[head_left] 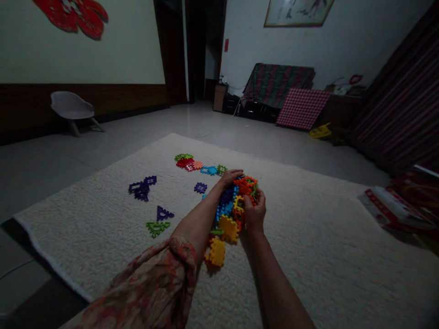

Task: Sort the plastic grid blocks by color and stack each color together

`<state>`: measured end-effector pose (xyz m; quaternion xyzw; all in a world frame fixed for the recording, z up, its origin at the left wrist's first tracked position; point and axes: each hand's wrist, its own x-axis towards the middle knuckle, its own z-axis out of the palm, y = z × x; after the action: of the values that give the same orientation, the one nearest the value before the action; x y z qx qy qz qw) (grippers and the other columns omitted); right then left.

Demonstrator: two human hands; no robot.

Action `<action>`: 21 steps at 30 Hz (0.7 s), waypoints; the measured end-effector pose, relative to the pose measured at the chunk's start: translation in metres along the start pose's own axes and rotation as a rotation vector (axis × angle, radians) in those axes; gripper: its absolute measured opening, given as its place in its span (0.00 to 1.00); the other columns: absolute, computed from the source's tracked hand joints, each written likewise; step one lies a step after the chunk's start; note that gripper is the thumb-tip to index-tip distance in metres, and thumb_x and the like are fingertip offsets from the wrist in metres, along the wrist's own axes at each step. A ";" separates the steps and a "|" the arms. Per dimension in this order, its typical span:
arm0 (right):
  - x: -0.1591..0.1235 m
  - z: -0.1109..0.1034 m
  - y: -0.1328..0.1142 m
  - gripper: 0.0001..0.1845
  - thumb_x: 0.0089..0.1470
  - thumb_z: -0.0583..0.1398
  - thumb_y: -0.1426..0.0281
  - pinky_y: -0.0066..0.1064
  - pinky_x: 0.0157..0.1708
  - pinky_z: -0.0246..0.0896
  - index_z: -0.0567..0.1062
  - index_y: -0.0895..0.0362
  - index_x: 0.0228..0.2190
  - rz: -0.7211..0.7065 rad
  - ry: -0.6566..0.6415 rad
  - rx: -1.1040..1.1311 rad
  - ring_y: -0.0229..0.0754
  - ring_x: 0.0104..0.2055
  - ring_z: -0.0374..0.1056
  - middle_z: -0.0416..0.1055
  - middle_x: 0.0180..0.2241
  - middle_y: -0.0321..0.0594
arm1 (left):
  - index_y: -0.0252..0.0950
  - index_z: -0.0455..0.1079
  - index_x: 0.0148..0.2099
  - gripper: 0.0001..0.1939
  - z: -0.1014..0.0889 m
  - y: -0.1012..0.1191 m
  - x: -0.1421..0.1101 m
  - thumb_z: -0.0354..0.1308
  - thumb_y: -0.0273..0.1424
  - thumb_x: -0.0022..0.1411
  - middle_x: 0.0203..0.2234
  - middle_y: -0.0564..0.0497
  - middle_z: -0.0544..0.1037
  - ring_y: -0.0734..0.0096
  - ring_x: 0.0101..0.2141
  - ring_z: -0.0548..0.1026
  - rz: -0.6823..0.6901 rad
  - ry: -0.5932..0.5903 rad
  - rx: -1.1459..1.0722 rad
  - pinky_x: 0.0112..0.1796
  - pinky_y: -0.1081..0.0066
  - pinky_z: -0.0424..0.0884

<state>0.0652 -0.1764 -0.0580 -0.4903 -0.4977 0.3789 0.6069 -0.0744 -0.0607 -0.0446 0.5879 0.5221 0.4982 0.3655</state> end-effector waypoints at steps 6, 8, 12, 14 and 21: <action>0.013 -0.079 0.002 0.29 0.47 0.59 0.58 0.46 0.50 0.68 0.74 0.57 0.49 -0.086 0.087 -0.262 0.49 0.47 0.73 0.77 0.46 0.48 | 0.35 0.79 0.52 0.20 0.033 0.033 -0.002 0.60 0.33 0.58 0.40 0.44 0.84 0.60 0.43 0.80 -0.035 -0.009 0.114 0.50 0.64 0.73; 0.016 -0.106 0.002 0.24 0.47 0.59 0.58 0.48 0.54 0.65 0.77 0.56 0.44 -0.221 0.087 -0.459 0.51 0.50 0.72 0.76 0.48 0.50 | 0.37 0.79 0.53 0.20 0.018 0.042 -0.008 0.60 0.31 0.58 0.40 0.45 0.84 0.60 0.43 0.80 0.012 -0.009 0.206 0.50 0.64 0.73; 0.018 -0.145 0.007 0.22 0.48 0.56 0.57 0.52 0.59 0.59 0.80 0.57 0.38 -0.389 0.188 -0.622 0.56 0.57 0.67 0.73 0.53 0.54 | 0.35 0.79 0.52 0.19 -0.051 0.047 -0.026 0.58 0.29 0.59 0.42 0.43 0.83 0.60 0.42 0.80 0.028 0.126 0.307 0.49 0.63 0.73; 0.018 -0.155 0.013 0.23 0.49 0.56 0.57 0.50 0.54 0.64 0.81 0.57 0.40 -0.240 0.209 -0.568 0.56 0.53 0.71 0.75 0.51 0.53 | 0.33 0.80 0.51 0.19 -0.101 0.043 -0.040 0.56 0.29 0.60 0.44 0.43 0.83 0.60 0.43 0.80 0.001 0.230 0.365 0.49 0.64 0.72; 0.017 -0.154 0.026 0.22 0.48 0.59 0.58 0.47 0.43 0.67 0.83 0.54 0.40 0.010 0.225 -0.637 0.56 0.40 0.74 0.80 0.38 0.51 | 0.38 0.79 0.48 0.16 -0.271 0.004 -0.133 0.57 0.31 0.60 0.45 0.49 0.83 0.60 0.50 0.77 -0.323 0.728 0.554 0.52 0.69 0.69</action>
<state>0.2195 -0.1874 -0.0828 -0.6966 -0.5186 0.1510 0.4722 -0.3299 -0.2156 -0.0040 0.3619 0.8136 0.4510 0.0614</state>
